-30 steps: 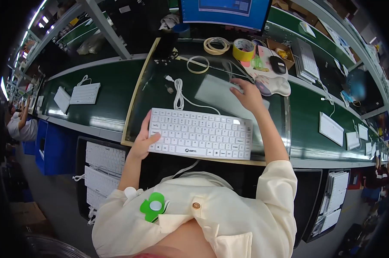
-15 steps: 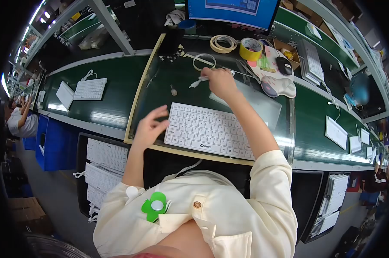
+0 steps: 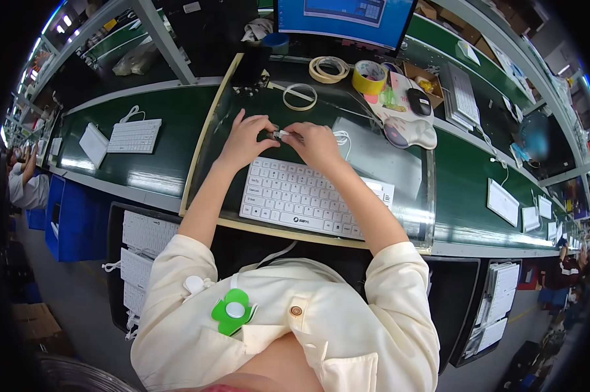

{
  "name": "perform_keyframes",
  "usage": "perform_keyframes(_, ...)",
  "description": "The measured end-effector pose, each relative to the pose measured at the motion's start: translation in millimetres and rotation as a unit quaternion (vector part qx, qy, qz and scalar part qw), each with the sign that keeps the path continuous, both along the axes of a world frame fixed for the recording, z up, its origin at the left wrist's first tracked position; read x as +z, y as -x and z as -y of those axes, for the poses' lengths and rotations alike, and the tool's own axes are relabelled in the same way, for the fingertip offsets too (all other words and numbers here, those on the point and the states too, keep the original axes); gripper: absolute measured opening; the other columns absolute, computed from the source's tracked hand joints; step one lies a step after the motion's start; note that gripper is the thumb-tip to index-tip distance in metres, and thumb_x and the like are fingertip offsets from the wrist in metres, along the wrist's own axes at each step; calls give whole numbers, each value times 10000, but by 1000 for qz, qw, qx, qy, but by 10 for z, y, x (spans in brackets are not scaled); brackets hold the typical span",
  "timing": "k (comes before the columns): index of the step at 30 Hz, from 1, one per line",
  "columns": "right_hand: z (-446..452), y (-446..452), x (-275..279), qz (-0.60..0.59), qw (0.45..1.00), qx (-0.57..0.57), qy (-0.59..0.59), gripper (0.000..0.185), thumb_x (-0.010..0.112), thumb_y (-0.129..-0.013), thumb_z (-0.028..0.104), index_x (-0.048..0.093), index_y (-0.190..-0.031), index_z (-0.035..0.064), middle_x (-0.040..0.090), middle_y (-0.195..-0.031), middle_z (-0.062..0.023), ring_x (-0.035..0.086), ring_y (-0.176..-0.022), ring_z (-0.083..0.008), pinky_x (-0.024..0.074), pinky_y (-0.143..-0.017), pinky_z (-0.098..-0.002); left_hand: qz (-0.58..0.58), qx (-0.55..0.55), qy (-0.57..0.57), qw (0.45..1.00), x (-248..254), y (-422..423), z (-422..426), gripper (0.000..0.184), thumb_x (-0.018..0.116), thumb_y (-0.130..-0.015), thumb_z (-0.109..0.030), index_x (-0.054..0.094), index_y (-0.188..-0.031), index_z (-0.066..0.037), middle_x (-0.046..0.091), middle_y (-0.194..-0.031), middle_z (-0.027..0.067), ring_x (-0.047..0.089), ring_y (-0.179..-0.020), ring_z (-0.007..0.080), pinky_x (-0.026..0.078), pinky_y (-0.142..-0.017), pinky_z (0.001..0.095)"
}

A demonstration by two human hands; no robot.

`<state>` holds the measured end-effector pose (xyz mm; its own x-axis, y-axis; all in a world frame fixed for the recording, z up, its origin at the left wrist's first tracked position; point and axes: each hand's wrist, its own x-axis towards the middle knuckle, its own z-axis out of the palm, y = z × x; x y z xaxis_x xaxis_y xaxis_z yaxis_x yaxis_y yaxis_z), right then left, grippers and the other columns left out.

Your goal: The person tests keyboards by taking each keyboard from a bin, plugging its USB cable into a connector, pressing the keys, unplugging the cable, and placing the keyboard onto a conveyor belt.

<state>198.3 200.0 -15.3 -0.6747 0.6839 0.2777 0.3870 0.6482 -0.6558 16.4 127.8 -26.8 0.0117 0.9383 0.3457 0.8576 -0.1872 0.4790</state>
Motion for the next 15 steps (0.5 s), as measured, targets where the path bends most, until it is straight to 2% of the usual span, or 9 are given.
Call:
perform_keyframes(2, 47, -48, 76, 47, 997, -26, -48, 193, 641, -798, 232, 667, -904, 74, 662, -817, -102, 641, -744, -272, 500, -647, -357, 2, -2, -26, 1000, 39, -80, -40, 239, 706, -724, -222, 557, -875, -112, 624, -841, -2, 544, -1050, 190, 173, -1075, 509)
perform_keyframes(3, 69, -68, 120, 71, 994, -37, -72, 181, 645, -789, 224, 670, -896, 79, 662, -802, -95, 638, -736, -270, 498, -636, -357, 5, -8, -68, 998, 71, -113, -39, 216, 706, -718, -193, 542, -828, -105, 609, -783, 0, 594, -888, 180, 196, -1071, 497)
perform_keyframes(6, 118, -95, 215, 112, 988, -44, -99, 138, 648, -766, 195, 676, -868, 106, 660, -762, -78, 634, -709, -255, 485, -656, -358, -34, -32, -65, 997, 120, -203, -36, 193, 706, -712, -160, 568, -825, -86, 624, -800, 10, 607, -815, 204, 253, -1059, 463)
perform_keyframes(9, 157, -131, 234, 84, 984, -48, -151, 86, 646, -753, 176, 679, -815, 127, 652, -704, -49, 627, -652, -234, 467, -689, -357, -9, -64, -109, 992, 128, -314, -37, 165, 697, -719, -139, 566, -800, -80, 616, -768, 32, 610, -767, 214, 304, -1036, 448)
perform_keyframes(12, 178, -160, 295, 176, 981, -53, -69, 153, 656, -758, 200, 672, -901, 147, 662, -873, -54, 627, -793, -232, 431, -818, -411, 5, -68, -83, 994, 67, -341, -62, 140, 674, -745, -158, 577, -790, -68, 619, -786, 52, 606, -766, 223, 328, -1018, 458)
perform_keyframes(15, 386, -258, 188, 74, 944, -90, -310, 332, 678, -752, 242, 625, -1075, 186, 582, -1153, -64, 541, -1035, -276, 360, -914, -488, -36, 10, -14, 999, -176, -197, -153, 218, 643, -791, -219, 607, -953, -76, 634, -828, 58, 574, -926, 263, 297, -1035, 452)
